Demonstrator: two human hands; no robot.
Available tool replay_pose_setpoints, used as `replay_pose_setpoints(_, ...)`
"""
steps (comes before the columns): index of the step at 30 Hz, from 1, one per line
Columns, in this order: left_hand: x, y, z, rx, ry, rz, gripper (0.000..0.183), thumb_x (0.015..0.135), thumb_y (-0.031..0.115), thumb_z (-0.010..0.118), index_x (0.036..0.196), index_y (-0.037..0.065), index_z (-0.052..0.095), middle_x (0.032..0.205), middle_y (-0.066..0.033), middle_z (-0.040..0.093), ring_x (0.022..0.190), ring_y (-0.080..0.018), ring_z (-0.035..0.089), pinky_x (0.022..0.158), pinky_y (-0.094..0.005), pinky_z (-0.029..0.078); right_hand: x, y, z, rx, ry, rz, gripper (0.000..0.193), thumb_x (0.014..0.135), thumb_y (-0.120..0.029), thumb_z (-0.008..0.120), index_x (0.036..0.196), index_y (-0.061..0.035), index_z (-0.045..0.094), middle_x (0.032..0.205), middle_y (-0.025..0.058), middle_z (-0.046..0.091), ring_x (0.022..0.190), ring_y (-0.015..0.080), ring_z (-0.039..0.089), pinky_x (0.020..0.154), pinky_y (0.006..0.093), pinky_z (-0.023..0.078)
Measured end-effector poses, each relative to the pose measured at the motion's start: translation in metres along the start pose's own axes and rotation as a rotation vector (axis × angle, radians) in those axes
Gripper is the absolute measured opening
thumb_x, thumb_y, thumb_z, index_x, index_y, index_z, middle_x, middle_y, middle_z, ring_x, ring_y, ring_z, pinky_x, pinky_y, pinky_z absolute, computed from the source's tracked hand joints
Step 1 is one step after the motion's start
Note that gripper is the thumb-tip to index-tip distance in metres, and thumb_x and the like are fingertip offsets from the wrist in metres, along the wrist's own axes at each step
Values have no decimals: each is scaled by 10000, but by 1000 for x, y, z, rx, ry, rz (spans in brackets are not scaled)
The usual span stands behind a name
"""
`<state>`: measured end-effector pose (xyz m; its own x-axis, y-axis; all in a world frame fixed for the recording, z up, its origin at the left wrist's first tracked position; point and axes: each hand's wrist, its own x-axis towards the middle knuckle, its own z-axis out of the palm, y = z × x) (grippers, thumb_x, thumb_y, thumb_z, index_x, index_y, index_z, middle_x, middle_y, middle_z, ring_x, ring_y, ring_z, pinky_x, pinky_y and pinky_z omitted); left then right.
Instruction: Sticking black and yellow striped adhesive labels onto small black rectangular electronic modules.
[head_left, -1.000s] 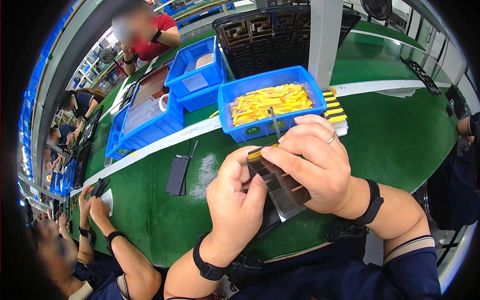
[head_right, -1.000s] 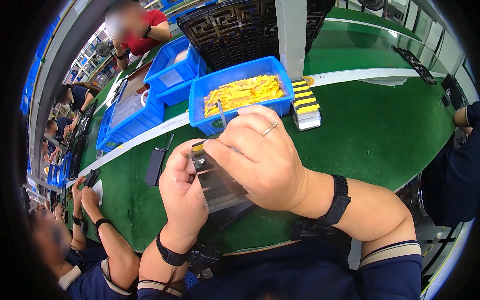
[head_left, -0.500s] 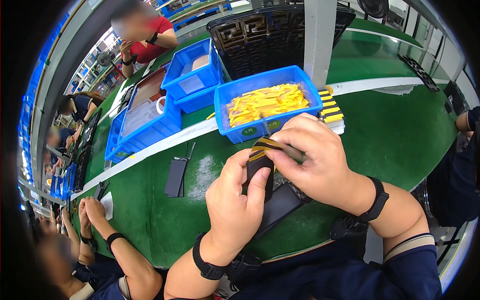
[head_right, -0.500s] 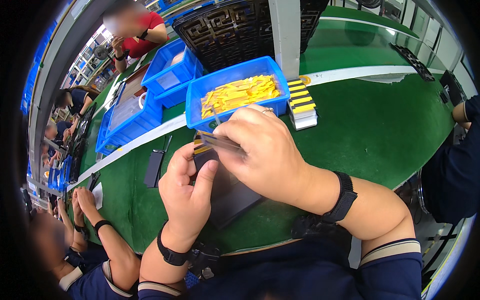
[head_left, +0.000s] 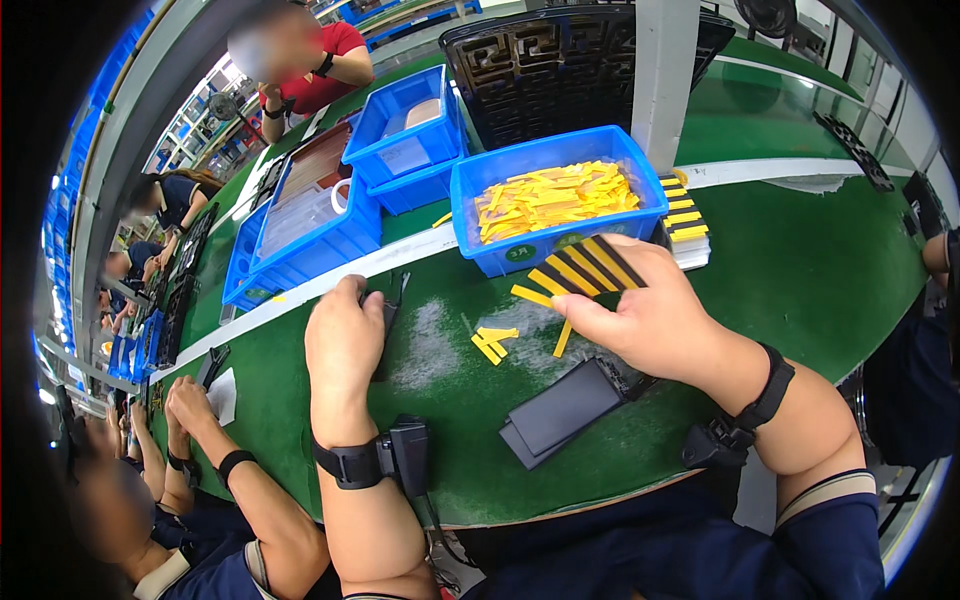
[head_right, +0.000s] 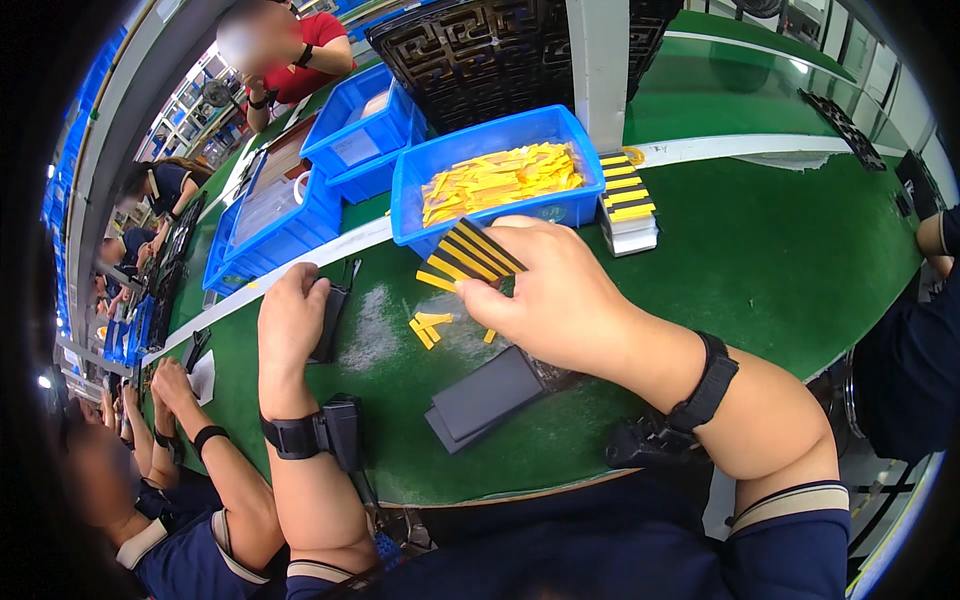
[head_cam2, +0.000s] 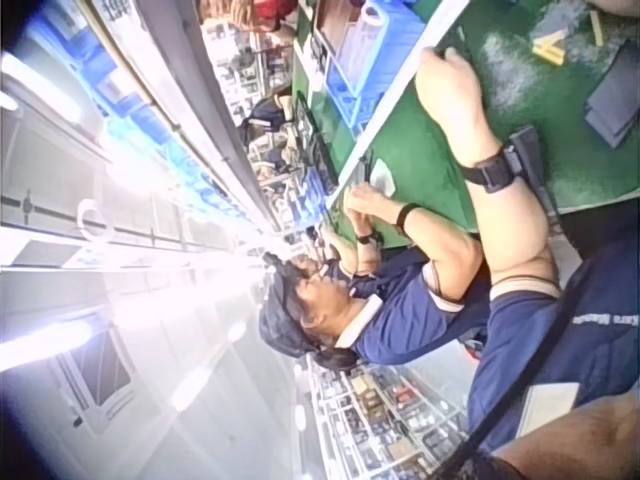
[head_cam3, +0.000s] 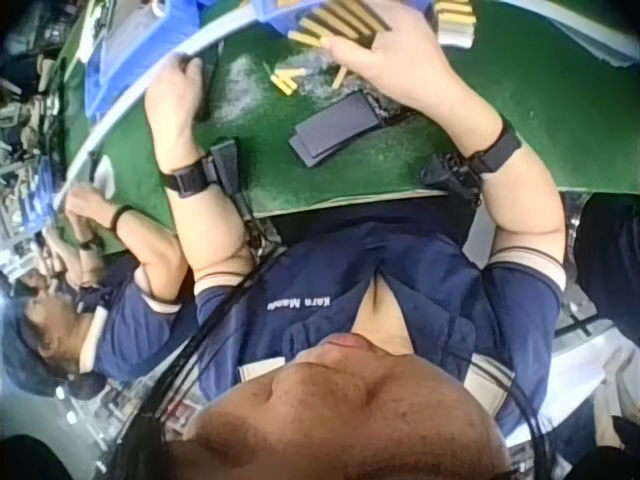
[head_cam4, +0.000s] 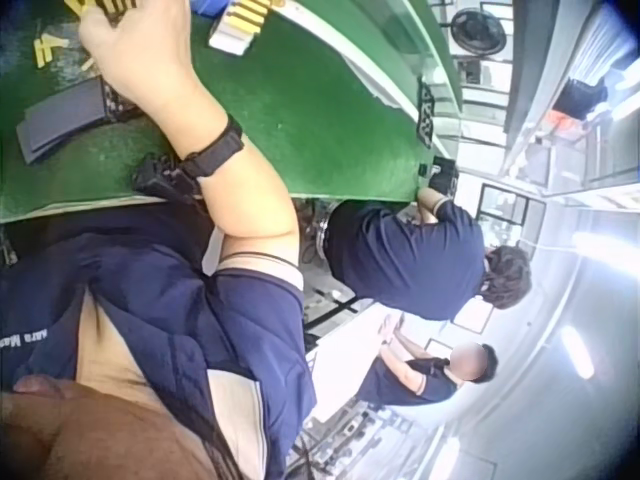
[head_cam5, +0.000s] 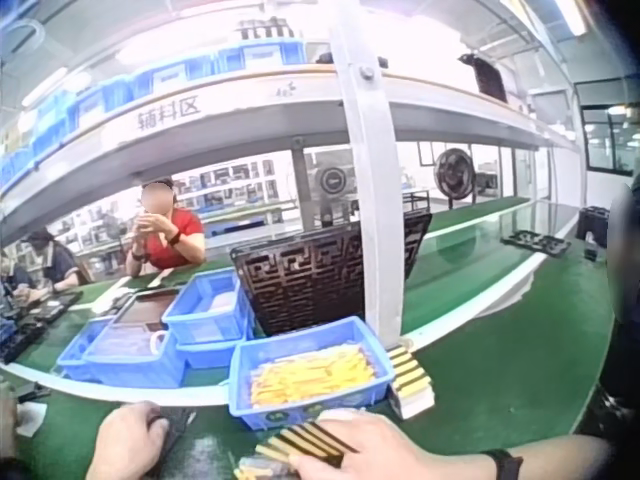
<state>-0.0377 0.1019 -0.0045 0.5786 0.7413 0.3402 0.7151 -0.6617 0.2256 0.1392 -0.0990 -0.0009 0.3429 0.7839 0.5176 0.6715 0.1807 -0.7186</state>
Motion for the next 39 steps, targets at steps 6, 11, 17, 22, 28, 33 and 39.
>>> replay_pose_setpoints(6,-30,75,-13,-811,-148,476,244,739,14,660,976,1,600,774,-73,576,685,-146,581,630,-248,470,-2,6,1,281,-226,306,254,740,-201,644,856,23,615,761,157,580,699,286,580,635,362,456)
replay_pose_setpoints(11,-34,78,1,-1205,-323,191,202,786,-3,617,985,18,591,764,-48,577,675,-102,564,611,-240,479,-1,7,1,113,-66,87,200,765,-168,662,852,11,638,758,122,582,688,223,578,626,345,449)
replay_pose_setpoints(17,-20,43,35,-327,-257,310,269,703,47,683,949,11,579,763,-63,569,663,-166,560,616,-279,466,6,0,-6,493,181,233,192,796,-63,646,965,29,647,866,80,649,778,123,594,707,260,470)
replay_pose_setpoints(22,-47,95,9,-485,-164,469,369,637,183,766,928,23,603,819,-118,573,779,-277,576,712,-358,466,4,4,-7,295,151,138,178,788,-47,636,945,36,636,885,86,625,801,145,590,727,272,463)
replay_pose_setpoints(28,-68,110,11,-534,-390,537,412,660,281,760,912,-9,611,833,-147,575,796,-324,579,709,-394,479,1,-5,-8,168,88,107,161,781,-53,650,916,34,641,871,73,604,804,135,569,735,269,448)
replay_pose_setpoints(33,-64,108,8,-517,-447,545,394,653,235,767,916,-4,599,827,-146,582,791,-326,581,710,-400,476,1,-2,-7,164,125,136,156,775,-52,655,909,27,652,839,74,609,792,135,575,716,257,447)
replay_pose_setpoints(39,-59,103,5,-866,-465,228,214,767,81,666,913,-6,536,821,-107,627,730,-219,614,674,-304,474,-2,-3,-4,181,153,74,148,757,-48,680,890,16,669,823,88,630,787,141,580,697,268,454)
